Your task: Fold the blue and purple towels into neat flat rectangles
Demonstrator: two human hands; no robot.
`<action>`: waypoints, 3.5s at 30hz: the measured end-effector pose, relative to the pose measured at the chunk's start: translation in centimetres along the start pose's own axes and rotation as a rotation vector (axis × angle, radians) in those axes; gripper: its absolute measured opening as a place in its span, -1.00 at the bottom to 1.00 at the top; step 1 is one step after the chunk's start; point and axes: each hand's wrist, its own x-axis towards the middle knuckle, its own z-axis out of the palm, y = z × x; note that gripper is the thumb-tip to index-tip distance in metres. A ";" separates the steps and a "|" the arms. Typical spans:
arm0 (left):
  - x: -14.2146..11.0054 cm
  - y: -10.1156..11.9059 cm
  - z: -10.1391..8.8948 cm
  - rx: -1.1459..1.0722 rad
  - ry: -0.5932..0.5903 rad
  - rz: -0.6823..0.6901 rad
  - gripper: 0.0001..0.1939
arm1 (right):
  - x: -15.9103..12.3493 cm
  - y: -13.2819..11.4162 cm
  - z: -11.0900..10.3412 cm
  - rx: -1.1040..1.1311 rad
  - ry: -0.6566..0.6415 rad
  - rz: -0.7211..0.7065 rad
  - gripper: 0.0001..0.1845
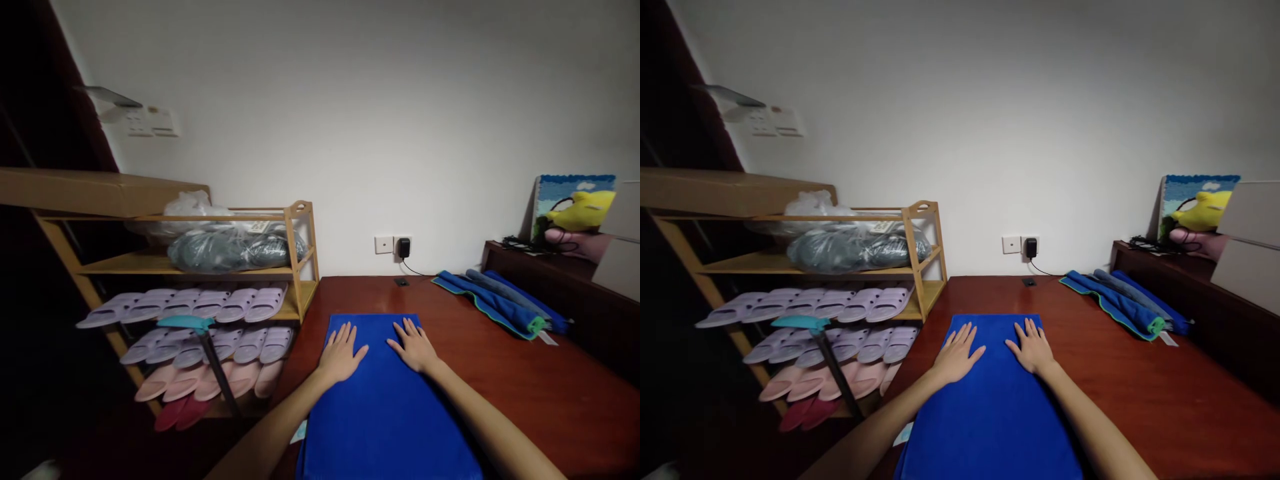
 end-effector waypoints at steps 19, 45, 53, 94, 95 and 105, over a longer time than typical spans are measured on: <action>-2.8 -0.8 -1.9 -0.047 0.083 0.112 -0.31 | -1.1 -2.7 -0.3 -0.033 0.149 -0.036 -0.09; -4.1 -0.9 -2.4 0.041 0.056 0.026 -0.27 | -1.9 -4.3 -0.6 0.026 0.070 -0.040 -0.12; -5.7 -0.9 -1.2 0.043 -0.016 0.022 -0.23 | -5.1 -4.9 0.7 0.006 -0.016 -0.078 -0.06; 6.5 -8.5 -2.8 -0.008 -0.058 -0.149 -0.30 | 8.8 -2.3 -0.4 0.055 -0.103 -0.097 -0.15; 7.7 -8.3 -2.6 0.000 -0.057 -0.172 -0.31 | 9.9 -3.0 -0.2 0.044 -0.088 -0.093 -0.16; 12.4 -10.7 -0.6 0.031 0.031 -0.263 -0.27 | 15.6 -2.6 0.9 0.004 0.059 0.034 -0.16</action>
